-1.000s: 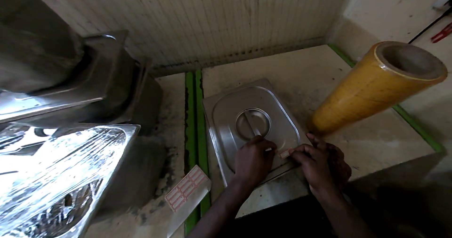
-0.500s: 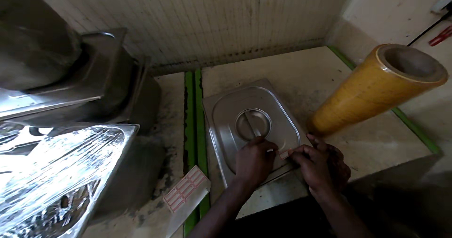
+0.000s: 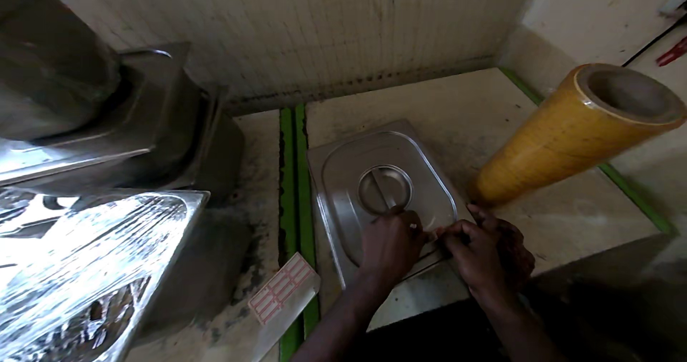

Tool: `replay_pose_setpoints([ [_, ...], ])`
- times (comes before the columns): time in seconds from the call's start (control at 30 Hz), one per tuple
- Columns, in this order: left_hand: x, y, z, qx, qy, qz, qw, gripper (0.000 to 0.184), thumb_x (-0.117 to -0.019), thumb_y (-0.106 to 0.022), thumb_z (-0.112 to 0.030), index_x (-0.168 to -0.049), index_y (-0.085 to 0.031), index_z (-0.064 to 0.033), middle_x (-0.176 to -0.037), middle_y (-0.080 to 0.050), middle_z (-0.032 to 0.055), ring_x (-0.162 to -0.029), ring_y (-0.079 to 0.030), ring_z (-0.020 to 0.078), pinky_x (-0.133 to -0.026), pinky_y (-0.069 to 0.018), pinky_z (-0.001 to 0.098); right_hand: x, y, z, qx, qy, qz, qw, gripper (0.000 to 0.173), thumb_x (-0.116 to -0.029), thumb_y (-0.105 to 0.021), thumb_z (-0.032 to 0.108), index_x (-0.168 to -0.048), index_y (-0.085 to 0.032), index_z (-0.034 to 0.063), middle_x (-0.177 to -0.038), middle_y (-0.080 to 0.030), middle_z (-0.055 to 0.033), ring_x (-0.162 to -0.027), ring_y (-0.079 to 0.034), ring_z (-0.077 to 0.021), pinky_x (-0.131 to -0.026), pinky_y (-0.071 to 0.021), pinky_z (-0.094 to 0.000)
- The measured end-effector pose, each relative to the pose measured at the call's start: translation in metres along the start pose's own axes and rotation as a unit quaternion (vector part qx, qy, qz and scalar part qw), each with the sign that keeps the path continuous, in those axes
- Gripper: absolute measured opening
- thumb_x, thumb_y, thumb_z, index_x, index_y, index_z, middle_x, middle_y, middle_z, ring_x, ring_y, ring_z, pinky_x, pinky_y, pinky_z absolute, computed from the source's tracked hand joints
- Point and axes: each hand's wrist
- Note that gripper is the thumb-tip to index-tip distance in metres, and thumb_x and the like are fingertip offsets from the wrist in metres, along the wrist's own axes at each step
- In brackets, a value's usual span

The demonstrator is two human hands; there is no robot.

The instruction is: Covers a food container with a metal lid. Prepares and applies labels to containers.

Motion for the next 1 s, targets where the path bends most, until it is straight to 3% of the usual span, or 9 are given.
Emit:
replay_pose_setpoints([
  [0.17, -0.003, 0.004, -0.004, -0.016, 0.023, 0.035, 0.999, 0.025, -0.0924, -0.073, -0.043, -0.100, -0.076, -0.0196, -0.104, -0.071, 0.0011, -0.090, -0.069, 0.0218, -0.076, -0.0562, 0.0487, 0.000, -0.001, -0.003, 0.011, 0.009, -0.013, 1.000, 0.024, -0.0775, -0.085, 0.027, -0.075, -0.065, 0.0147, -0.150, -0.043, -0.0129, -0.130, -0.046, -0.0374, -0.094, -0.0448, -0.0616],
  [0.33, -0.003, 0.004, -0.005, -0.017, 0.025, 0.039, 0.999, 0.027, -0.0929, -0.072, -0.044, -0.099, -0.075, -0.0177, -0.105, -0.071, 0.0019, -0.090, -0.069, 0.0220, -0.078, -0.0554, 0.0487, -0.006, 0.003, -0.001, -0.027, -0.042, -0.007, 0.999, 0.045, -0.0740, -0.089, 0.021, -0.104, -0.059, 0.0085, -0.145, -0.049, -0.0129, -0.132, -0.048, -0.0288, -0.100, -0.0472, -0.0529],
  [0.4, -0.003, 0.004, -0.005, -0.018, 0.027, 0.042, 0.999, 0.027, -0.0935, -0.071, -0.043, -0.100, -0.074, -0.0170, -0.105, -0.071, 0.0024, -0.091, -0.069, 0.0224, -0.079, -0.0555, 0.0485, -0.006, 0.004, 0.003, -0.057, -0.072, -0.014, 0.996, 0.053, -0.0739, -0.090, 0.014, -0.112, -0.054, 0.0072, -0.138, -0.052, -0.0131, -0.122, -0.053, -0.0255, -0.093, -0.0503, -0.0469],
  [0.47, -0.002, 0.004, -0.005, -0.016, 0.030, 0.042, 0.999, 0.028, -0.0933, -0.071, -0.044, -0.101, -0.074, -0.0179, -0.106, -0.071, 0.0018, -0.092, -0.069, 0.0225, -0.079, -0.0553, 0.0489, -0.007, 0.006, 0.009, -0.081, -0.105, -0.029, 0.991, 0.050, -0.0745, -0.089, 0.007, -0.110, -0.053, 0.0061, -0.112, -0.060, -0.0150, -0.095, -0.061, -0.0259, -0.074, -0.0538, -0.0455],
  [0.53, -0.001, 0.000, 0.000, -0.003, 0.025, 0.027, 0.999, 0.028, -0.0929, -0.071, -0.046, -0.102, -0.075, -0.0195, -0.106, -0.071, 0.0009, -0.094, -0.069, 0.0221, -0.081, -0.0554, 0.0496, -0.009, 0.009, 0.013, -0.093, -0.125, -0.019, 0.988, 0.043, -0.0782, -0.085, 0.005, -0.110, -0.057, 0.0060, -0.101, -0.062, -0.0154, -0.087, -0.064, -0.0269, -0.069, -0.0549, -0.0468],
  [0.63, 0.005, -0.004, 0.019, 0.094, -0.017, -0.018, 0.995, 0.024, -0.0938, -0.070, -0.038, -0.101, -0.074, -0.0163, -0.099, -0.069, 0.0019, -0.083, -0.067, 0.0184, -0.075, -0.0566, 0.0446, -0.008, 0.017, 0.019, -0.087, -0.126, 0.009, 0.988, 0.041, -0.0850, -0.082, 0.011, -0.119, -0.059, 0.0076, -0.111, -0.063, -0.0153, -0.095, -0.064, -0.0265, -0.075, -0.0557, -0.0465],
  [0.77, 0.020, -0.001, 0.053, 0.335, -0.077, -0.162, 0.925, 0.016, -0.0938, -0.072, -0.027, -0.094, -0.069, -0.0113, -0.080, -0.064, -0.0015, -0.061, -0.057, 0.0082, -0.055, -0.0497, 0.0259, -0.014, 0.025, 0.028, 0.094, -0.031, 0.056, 0.994, 0.093, -0.0709, -0.093, 0.042, -0.145, -0.047, 0.0085, -0.141, -0.052, -0.0223, -0.127, -0.053, -0.0397, -0.101, -0.0478, -0.0611],
  [0.87, 0.031, -0.004, 0.083, 0.279, -0.138, -0.309, 0.899, 0.021, -0.0936, -0.071, -0.033, -0.089, -0.068, -0.0135, -0.081, -0.062, -0.0041, -0.059, -0.052, 0.0030, -0.050, -0.0459, 0.0190, -0.024, 0.024, 0.043, 0.246, -0.005, 0.123, 0.961, 0.127, -0.0640, -0.094, 0.054, -0.163, -0.024, 0.0185, -0.153, -0.046, -0.0196, -0.137, -0.046, -0.0450, -0.108, -0.0394, -0.0675],
  [1.0, 0.045, -0.006, 0.110, 0.162, -0.112, -0.372, 0.907, 0.023, -0.0906, -0.071, -0.034, -0.087, -0.071, -0.0112, -0.087, -0.063, -0.0008, -0.064, -0.054, 0.0014, -0.052, -0.0464, 0.0166, -0.047, 0.020, 0.044, 0.241, -0.021, 0.191, 0.951, 0.145, -0.0571, -0.099, 0.049, -0.166, -0.007, 0.0209, -0.151, -0.044, -0.0238, -0.126, -0.055, -0.0454, -0.097, -0.0505, -0.0636],
])
Point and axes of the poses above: each hand's wrist, its own x-axis away from the middle knuckle, its own y-axis out of the back of the hand, z = x × y
